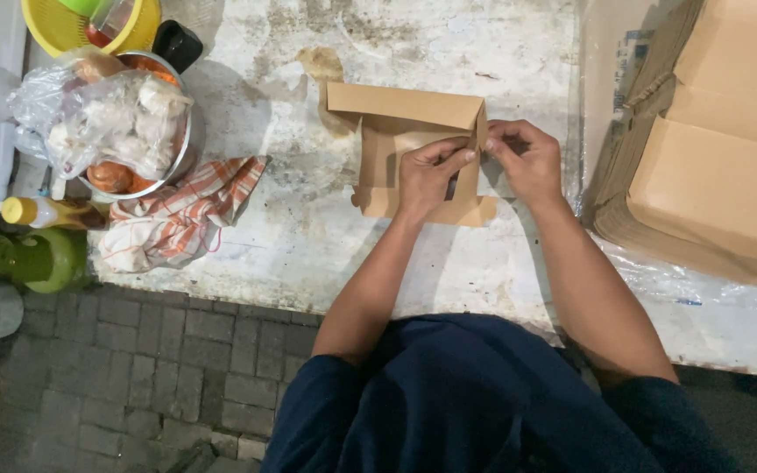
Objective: The person repeatedly assembles flat cardboard boxes by folding the sides and securing the tabs. They stack the completed boxes on the table and continue the process with new flat boxes from a nearby stack.
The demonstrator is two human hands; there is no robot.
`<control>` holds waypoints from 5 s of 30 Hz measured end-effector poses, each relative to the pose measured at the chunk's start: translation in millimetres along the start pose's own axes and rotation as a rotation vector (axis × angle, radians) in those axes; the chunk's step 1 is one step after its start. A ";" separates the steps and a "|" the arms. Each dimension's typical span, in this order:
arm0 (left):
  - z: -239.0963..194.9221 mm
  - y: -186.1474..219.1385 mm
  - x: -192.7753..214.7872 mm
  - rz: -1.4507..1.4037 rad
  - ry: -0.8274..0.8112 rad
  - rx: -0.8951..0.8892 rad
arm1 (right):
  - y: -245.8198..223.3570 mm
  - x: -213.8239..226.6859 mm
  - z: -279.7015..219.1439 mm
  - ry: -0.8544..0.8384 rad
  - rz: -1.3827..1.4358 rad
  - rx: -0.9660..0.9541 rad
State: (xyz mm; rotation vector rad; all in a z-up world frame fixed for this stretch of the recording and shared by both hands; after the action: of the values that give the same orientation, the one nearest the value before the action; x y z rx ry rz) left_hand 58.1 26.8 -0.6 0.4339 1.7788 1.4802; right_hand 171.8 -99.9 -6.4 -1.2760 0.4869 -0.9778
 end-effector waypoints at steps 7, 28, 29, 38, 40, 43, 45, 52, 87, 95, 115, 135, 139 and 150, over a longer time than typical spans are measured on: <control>2.5 -17.8 10.0 0.086 0.001 -0.001 | -17.3 -3.5 2.9 -0.053 0.049 0.068; -22.9 39.0 -17.2 0.548 -0.188 -0.337 | 3.3 -8.3 3.7 -0.161 0.268 -0.140; -18.6 26.9 -12.5 0.602 -0.192 -0.249 | 10.0 -9.8 4.1 -0.154 0.321 -0.173; 16.7 -22.4 13.5 0.156 0.004 -0.149 | -31.8 -14.6 6.0 -0.259 0.366 0.068; 14.7 -41.0 14.7 0.087 -0.051 -0.115 | -34.0 -16.0 3.7 -0.283 0.302 0.121; 3.5 -55.6 37.8 0.287 0.162 -0.486 | -28.0 -12.3 3.4 -0.272 0.189 0.157; -7.9 -52.2 34.0 0.255 0.191 -0.529 | -31.0 -13.3 3.7 -0.313 0.173 0.179; 0.5 8.2 33.7 0.139 0.153 -0.222 | -43.1 -17.9 0.9 -0.406 0.054 0.290; -5.6 38.4 -2.2 0.042 -0.105 -0.538 | -34.6 -7.6 -1.5 -0.022 0.193 0.156; -19.3 72.5 -12.5 0.335 -0.017 -0.749 | -44.8 -4.7 1.8 -0.043 0.288 0.080; -16.1 42.5 -16.6 0.590 -0.072 -0.748 | -18.6 3.3 2.1 -0.030 0.076 0.116; -30.9 27.1 -26.2 0.926 -0.190 -0.937 | -15.4 -22.8 -7.2 -0.278 0.207 -0.101; -32.1 0.7 -25.5 0.952 -0.426 -0.806 | -10.6 -19.2 -3.3 -0.243 0.206 -0.117; -8.2 130.1 -21.8 1.186 0.040 -1.143 | 8.3 -6.5 0.7 -0.155 0.170 -0.369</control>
State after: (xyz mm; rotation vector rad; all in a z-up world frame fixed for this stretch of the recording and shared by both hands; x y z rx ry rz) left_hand 39.2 41.2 129.4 0.8598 0.2940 2.9484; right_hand 171.6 -94.3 -15.3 -1.5975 0.6635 -0.6581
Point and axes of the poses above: each hand's wrist, its own z-axis towards the middle knuckle, its own x-axis out of the back of the hand, y = z × x, the point moved 8 cm from there along z, towards the middle knuckle, and after that the axes turned 6 degrees about -z, right-handed, at the moved point
